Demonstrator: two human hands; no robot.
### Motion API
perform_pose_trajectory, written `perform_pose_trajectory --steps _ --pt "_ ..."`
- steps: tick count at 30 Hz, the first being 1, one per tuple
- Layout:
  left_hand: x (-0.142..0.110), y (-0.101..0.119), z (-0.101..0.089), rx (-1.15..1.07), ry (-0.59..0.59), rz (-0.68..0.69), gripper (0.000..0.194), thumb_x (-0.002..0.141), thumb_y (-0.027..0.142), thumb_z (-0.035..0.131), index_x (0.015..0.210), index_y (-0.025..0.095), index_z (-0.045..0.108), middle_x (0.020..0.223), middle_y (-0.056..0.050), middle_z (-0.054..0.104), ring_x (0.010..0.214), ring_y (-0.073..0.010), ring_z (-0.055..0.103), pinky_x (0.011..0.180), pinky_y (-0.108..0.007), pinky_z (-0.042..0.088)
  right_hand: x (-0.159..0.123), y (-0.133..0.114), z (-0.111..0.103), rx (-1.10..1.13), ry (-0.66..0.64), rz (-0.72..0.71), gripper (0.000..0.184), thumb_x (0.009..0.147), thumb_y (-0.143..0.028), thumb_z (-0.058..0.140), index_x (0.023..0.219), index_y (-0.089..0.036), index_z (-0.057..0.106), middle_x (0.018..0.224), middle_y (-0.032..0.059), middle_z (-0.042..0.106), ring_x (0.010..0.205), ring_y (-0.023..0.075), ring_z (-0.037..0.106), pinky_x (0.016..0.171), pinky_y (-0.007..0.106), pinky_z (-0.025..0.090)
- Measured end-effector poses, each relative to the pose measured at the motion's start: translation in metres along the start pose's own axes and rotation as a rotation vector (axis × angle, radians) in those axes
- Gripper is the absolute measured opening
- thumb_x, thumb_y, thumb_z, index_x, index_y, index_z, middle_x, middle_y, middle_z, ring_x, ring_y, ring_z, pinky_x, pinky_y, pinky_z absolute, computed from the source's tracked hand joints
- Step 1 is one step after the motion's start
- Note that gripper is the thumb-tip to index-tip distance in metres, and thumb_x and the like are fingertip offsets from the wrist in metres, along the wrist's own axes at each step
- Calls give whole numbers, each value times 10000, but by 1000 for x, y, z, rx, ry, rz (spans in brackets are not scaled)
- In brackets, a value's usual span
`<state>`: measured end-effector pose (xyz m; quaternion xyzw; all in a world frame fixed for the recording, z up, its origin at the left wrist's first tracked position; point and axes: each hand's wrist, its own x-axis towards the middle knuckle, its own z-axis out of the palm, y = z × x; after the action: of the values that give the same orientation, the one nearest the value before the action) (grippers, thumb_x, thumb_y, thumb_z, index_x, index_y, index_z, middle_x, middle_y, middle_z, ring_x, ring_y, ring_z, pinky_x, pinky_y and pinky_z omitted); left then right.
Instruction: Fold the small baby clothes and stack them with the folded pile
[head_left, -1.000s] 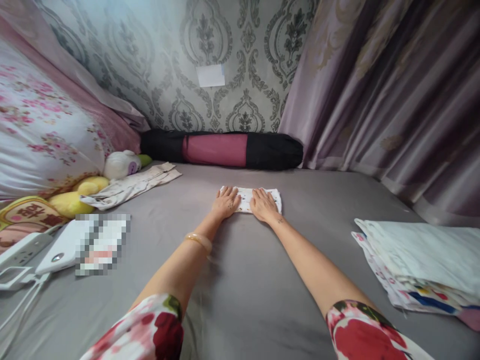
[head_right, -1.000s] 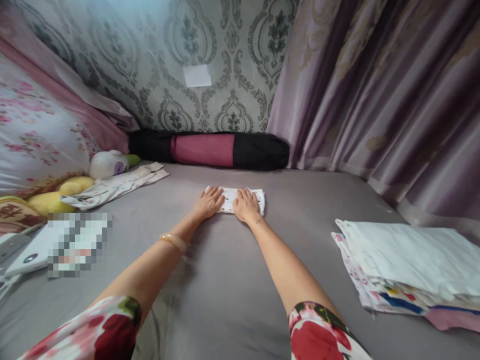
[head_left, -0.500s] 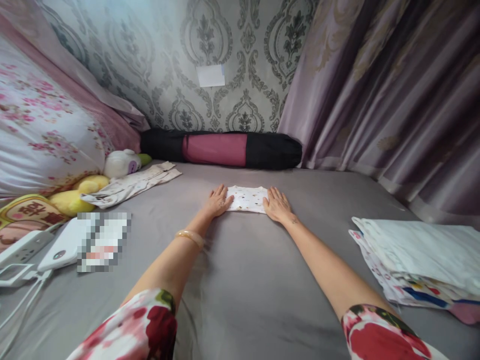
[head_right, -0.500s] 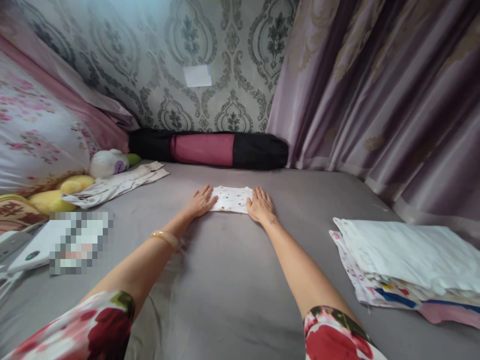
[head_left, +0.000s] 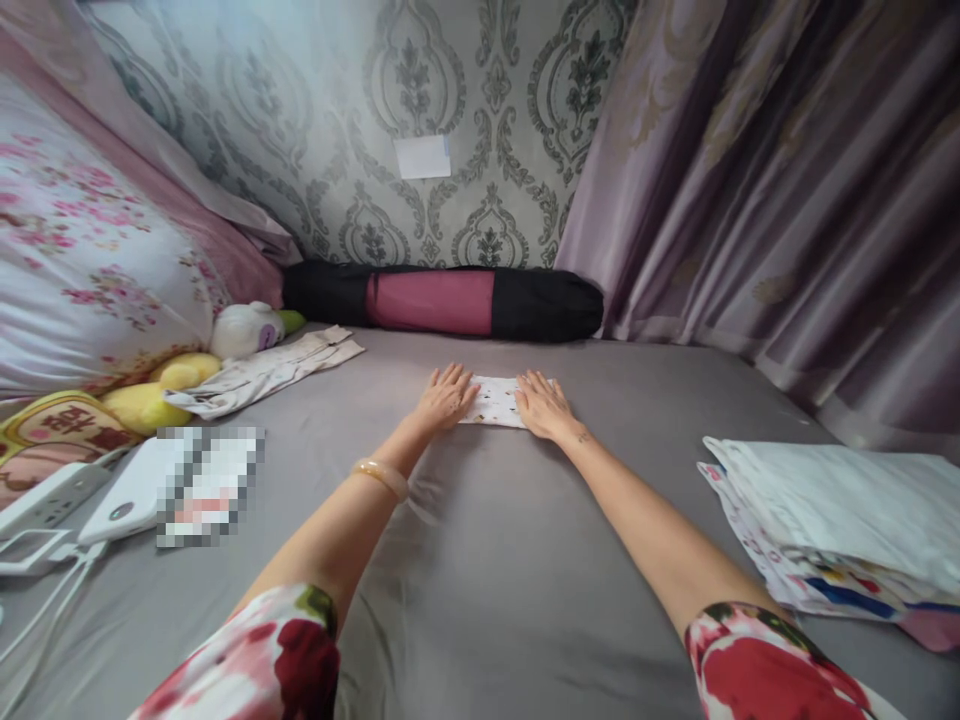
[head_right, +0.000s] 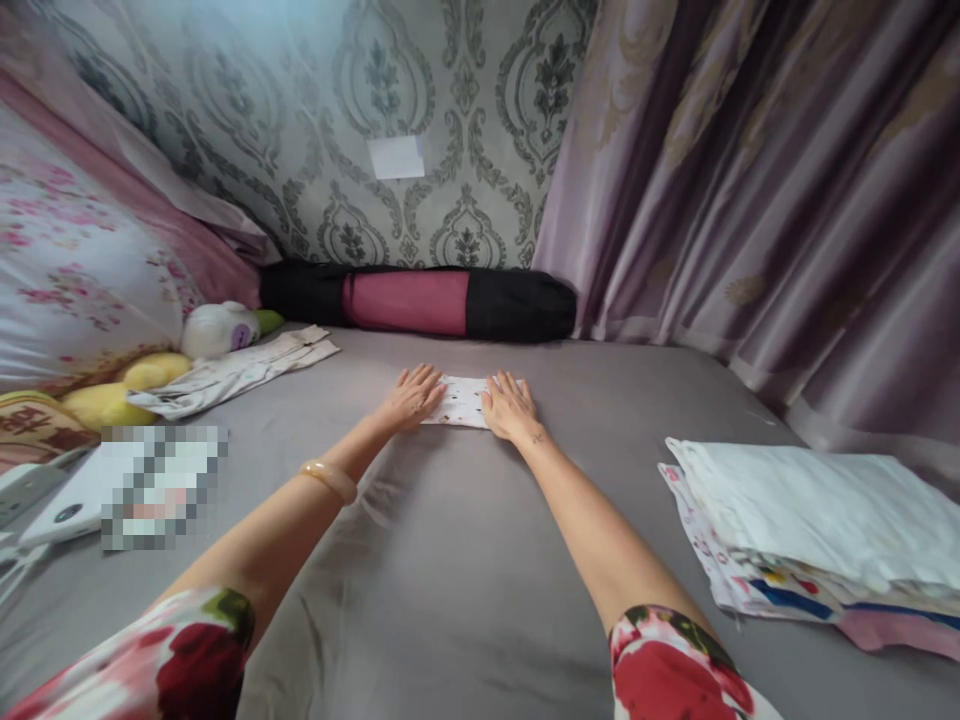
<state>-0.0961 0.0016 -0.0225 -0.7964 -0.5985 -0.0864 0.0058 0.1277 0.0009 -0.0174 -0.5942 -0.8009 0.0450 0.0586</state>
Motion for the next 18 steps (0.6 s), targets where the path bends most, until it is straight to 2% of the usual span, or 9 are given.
perform_pose_trajectory --steps 4,9,14,18 --pt "-5 2 11 -42 -68 14 574 1021 465 184 1484 193 387 1575 -96 354 1476 -267 257 1192 -464 221 -3 -3 9 1 -15 -15 565 1024 -381 172 1535 -191 321 1606 92 267 1480 245 215 1201 453 135" --pt "-7 0 18 -83 -80 -15 589 1019 472 186 1504 190 366 1593 -97 317 1489 -283 215 1200 -474 195 -4 -2 15 1 7 -15 552 1025 -370 194 1529 -193 333 1604 94 271 1476 247 227 1201 458 131" --pt "-5 0 12 -108 -99 -19 549 1021 463 211 1499 240 365 1597 -88 311 1490 -287 213 1184 -533 202 -1 -1 10 5 -26 -14 553 1025 -374 195 1531 -193 324 1604 102 269 1477 250 221 1197 469 128" --pt "-1 9 1 -69 -117 -36 479 1021 430 279 1436 255 442 1561 -104 374 1473 -302 255 1169 -591 191 2 -6 3 33 -73 -15 562 1024 -386 194 1528 -179 331 1600 124 271 1477 257 224 1193 486 133"
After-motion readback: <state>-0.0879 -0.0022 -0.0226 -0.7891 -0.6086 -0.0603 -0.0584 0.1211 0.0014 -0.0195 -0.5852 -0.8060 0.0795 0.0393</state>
